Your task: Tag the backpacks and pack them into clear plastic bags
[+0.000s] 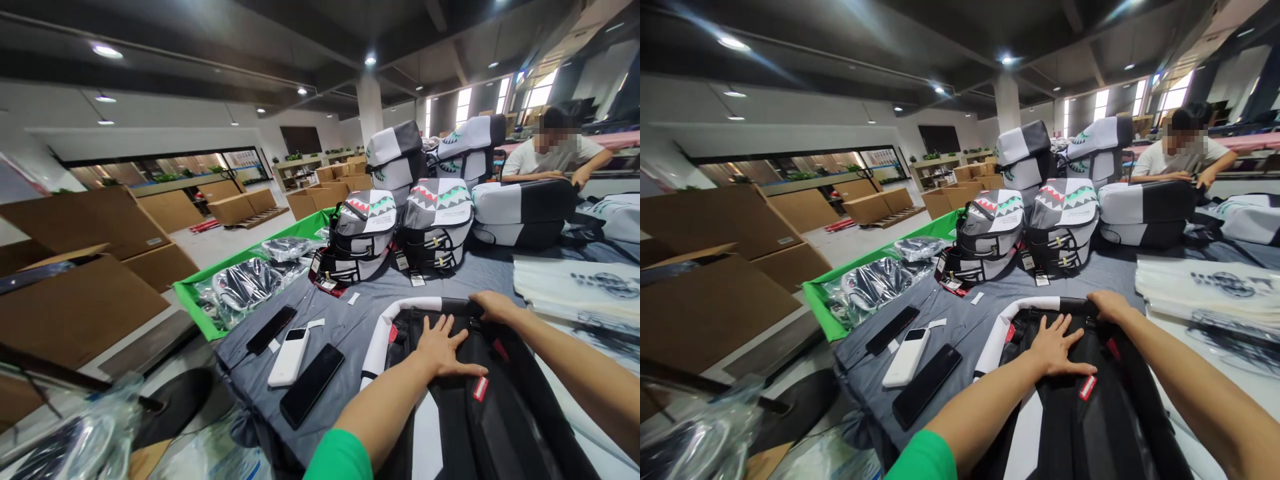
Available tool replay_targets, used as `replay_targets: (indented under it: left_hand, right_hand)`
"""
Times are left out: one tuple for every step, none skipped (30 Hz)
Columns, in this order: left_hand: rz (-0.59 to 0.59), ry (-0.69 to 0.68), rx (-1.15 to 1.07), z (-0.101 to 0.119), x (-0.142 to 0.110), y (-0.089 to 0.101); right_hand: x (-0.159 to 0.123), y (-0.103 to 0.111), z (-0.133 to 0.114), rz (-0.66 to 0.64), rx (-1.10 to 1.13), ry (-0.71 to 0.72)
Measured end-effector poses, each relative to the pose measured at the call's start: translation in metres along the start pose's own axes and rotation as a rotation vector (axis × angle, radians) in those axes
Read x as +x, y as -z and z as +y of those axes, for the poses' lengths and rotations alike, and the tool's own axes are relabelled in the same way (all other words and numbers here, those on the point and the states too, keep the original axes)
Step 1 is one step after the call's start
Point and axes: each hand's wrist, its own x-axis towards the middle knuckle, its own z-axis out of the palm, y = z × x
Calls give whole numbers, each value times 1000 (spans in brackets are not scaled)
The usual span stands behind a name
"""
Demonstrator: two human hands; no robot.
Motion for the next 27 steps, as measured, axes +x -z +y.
replay_targets:
  left_hand:
    - [50,-3,12,-1,3,-2]
    - [102,-4,24,-3,7,-5]
    - [145,-5,39,-5,10,-7]
    - [177,-6,58,-6,14,-9]
    - [194,-6,78,-8,17,-11]
    - [208,-5,97,-9,19,-12]
    - [225,-8,115,-10,21,-14]
    - [245,-14,126,-10,23,-14]
    - [266,-17,122,-10,23,-15]
    - [287,-18,105,-11,24,-16]
    - [305,-18,79,-11,24,-16]
    - [321,-16,47,-10,25,-15]
    - [335,-11,16,-10,26,-13]
    - [344,-6,-8,-9,27,-10]
    - [348,-7,-22,-7,26,-5]
    - [350,-16,-29,-4,24,1]
    - [350,-32,-38,-1,20,8]
    - [342,-60,-48,4,11,15]
    - [325,-99,-59,9,-2,22]
    - [294,-146,-72,15,-19,28]
    - [233,-216,-93,22,-40,32]
    - [143,-308,-118,29,-64,34]
    - [30,-418,-139,36,-88,33]
    - [-90,-538,-142,44,-111,32]
    - [-168,-624,-114,51,-130,28]
    - [-211,-681,-61,57,-144,23]
    - [-226,-713,7,61,-152,16]
  right_hand:
    - [1,-2,1,12,-8,-25]
    - [1,-3,2,31,-15,-52]
    - [-1,-4,3,57,-21,-76]
    - [-6,-5,3,91,-26,-95]
    - [-14,-6,2,128,-29,-108]
    - [-26,-7,-1,167,-31,-112]
    - [-41,-9,-6,203,-32,-110]
    - [-60,-12,-14,233,-33,-107]
    - [-83,-15,-26,270,-30,-90]
    - [-109,-20,-41,317,-19,-46]
    - [-136,-25,-60,357,-5,2]
    - [-162,-31,-80,438,30,108]
    - [-186,-38,-102,496,74,226]
    - [-205,-45,-124,510,119,292]
    - [-218,-53,-143,492,151,349]
    - [-225,-61,-158,461,161,371]
    - [-226,-68,-169,436,152,380]
    - [-222,-74,-174,418,143,374]
    - [-215,-79,-175,420,133,364]
    - [-208,-83,-173,434,130,357]
    - [-201,-86,-169,453,138,355]
    - [-196,-88,-165,472,153,363]
    - [-193,-90,-162,482,173,370]
    - [-191,-92,-161,481,198,371]
    - [-191,-93,-160,471,223,366]
    - [-192,-95,-161,457,247,356]
    - [-193,-95,-162,447,269,345]
